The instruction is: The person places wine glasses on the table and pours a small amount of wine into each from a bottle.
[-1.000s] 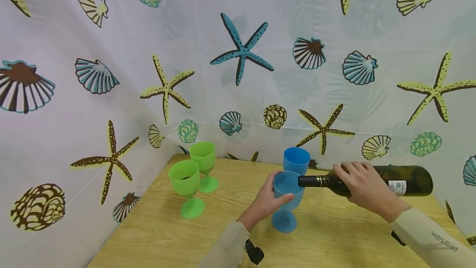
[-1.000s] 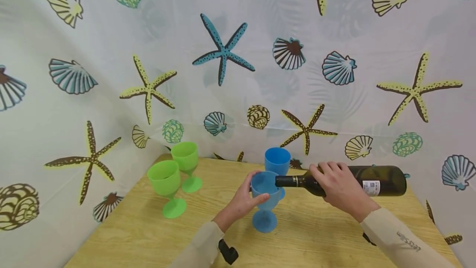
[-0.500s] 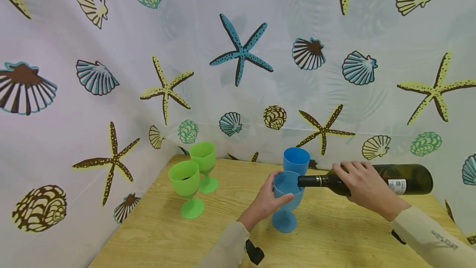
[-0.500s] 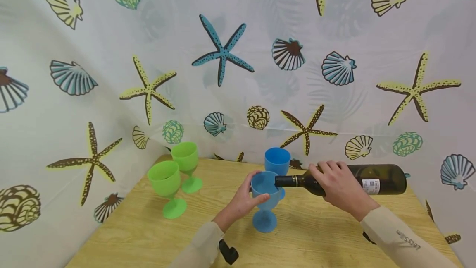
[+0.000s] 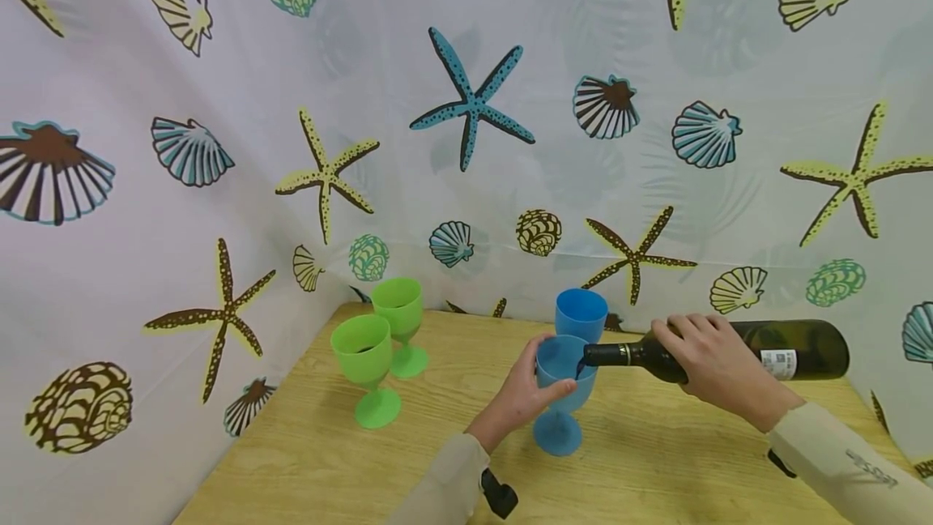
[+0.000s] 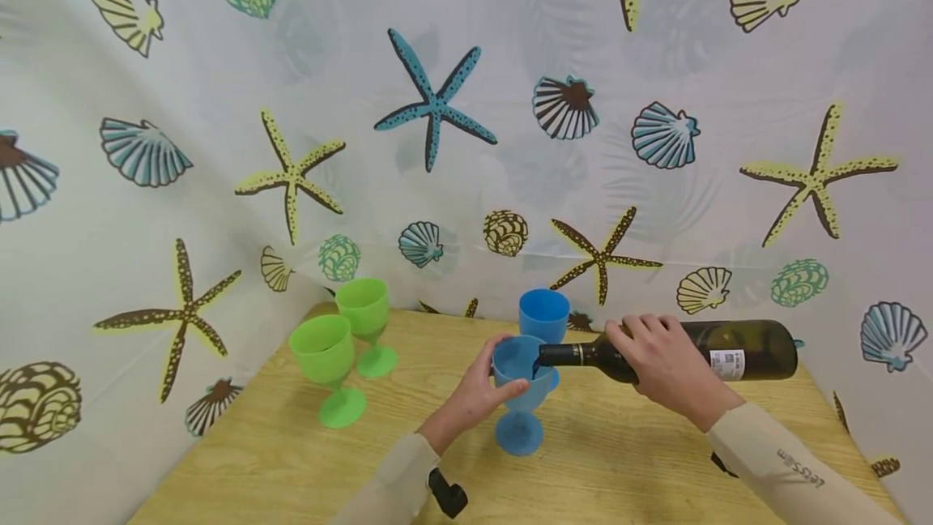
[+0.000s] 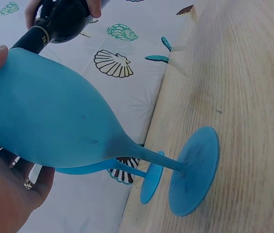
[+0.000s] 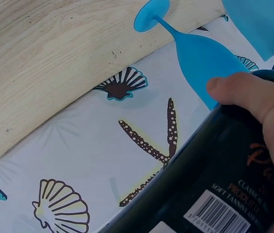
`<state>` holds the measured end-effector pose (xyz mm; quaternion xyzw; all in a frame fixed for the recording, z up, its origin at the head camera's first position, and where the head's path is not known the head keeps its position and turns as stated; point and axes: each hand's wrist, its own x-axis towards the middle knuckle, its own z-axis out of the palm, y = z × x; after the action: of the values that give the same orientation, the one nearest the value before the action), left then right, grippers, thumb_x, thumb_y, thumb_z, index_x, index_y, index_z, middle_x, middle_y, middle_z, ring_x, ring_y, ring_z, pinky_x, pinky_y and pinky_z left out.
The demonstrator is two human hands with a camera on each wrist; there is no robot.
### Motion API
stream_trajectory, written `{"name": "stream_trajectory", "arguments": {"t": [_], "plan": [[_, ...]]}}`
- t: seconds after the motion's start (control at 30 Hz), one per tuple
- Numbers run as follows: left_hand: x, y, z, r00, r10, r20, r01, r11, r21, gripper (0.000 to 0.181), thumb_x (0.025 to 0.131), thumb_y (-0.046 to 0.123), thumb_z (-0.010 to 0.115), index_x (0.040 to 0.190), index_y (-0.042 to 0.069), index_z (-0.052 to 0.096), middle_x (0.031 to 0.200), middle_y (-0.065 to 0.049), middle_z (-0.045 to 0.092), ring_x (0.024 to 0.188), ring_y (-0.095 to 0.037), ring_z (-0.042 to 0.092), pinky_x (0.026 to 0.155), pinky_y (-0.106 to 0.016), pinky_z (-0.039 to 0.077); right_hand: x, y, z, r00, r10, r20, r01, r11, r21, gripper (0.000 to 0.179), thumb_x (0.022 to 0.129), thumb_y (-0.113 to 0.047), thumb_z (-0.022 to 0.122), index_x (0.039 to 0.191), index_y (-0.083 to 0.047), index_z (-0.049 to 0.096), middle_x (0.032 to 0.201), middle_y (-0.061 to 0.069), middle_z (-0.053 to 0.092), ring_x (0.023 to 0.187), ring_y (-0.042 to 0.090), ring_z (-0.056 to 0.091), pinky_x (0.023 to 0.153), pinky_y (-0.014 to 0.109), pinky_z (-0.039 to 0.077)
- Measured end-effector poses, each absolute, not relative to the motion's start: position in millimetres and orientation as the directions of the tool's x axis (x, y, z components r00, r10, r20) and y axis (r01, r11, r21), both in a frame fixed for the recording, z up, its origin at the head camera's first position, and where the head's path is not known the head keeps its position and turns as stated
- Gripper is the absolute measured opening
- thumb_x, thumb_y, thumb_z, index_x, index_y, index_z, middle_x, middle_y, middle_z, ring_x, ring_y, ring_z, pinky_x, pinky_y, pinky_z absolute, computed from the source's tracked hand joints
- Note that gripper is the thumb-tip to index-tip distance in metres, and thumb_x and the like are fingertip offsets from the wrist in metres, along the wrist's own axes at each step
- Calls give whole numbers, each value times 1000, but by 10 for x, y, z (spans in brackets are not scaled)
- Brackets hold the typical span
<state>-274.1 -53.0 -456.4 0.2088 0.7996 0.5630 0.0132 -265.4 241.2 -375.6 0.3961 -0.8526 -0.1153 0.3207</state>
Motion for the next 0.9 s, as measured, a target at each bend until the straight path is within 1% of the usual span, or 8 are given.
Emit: {"name": "stream_trajectory", "arguments": {"t": [0.37, 0.5, 0.67, 0.9], "plan": [[-2735, -514, -4545, -919, 337, 204, 305, 282, 910, 73, 89, 37, 65, 147, 14, 27, 145, -11, 36, 130, -34, 37, 100, -57, 35, -2653, 2410, -3757, -491, -746, 450, -597, 664, 451, 83, 48, -29, 94, 116, -3, 52, 102, 18, 58, 87, 35, 58, 73, 50, 48], [-2727, -523, -4544, -919, 339, 200, 303, 286, 909, 74, 89, 36, 66, 147, 13, 27, 145, -11, 36, 130, -34, 37, 99, -58, 35, -2642, 2405, -3759, -495, -745, 447, -594, 666, 452, 83, 48, -29, 94, 116, -2, 52, 102, 18, 58, 87, 35, 58, 74, 50, 48], [-2694, -527, -4552, -919, 338, 202, 305, 288, 908, 73, 88, 36, 67, 146, 14, 27, 144, -11, 36, 130, -34, 38, 99, -57, 35, -2616, 2407, -3762, -496, -746, 443, -595, 664, 453, 84, 48, -29, 94, 116, -2, 52, 102, 18, 58, 87, 35, 58, 73, 50, 48], [-2667, -514, -4576, -916, 340, 214, 315, 277, 908, 73, 89, 35, 67, 146, 11, 27, 143, -12, 37, 129, -34, 38, 99, -57, 36, -2590, 2417, -3769, -493, -747, 446, -602, 663, 445, 86, 47, -29, 94, 117, -2, 52, 103, 18, 58, 88, 35, 58, 74, 50, 48]]}}
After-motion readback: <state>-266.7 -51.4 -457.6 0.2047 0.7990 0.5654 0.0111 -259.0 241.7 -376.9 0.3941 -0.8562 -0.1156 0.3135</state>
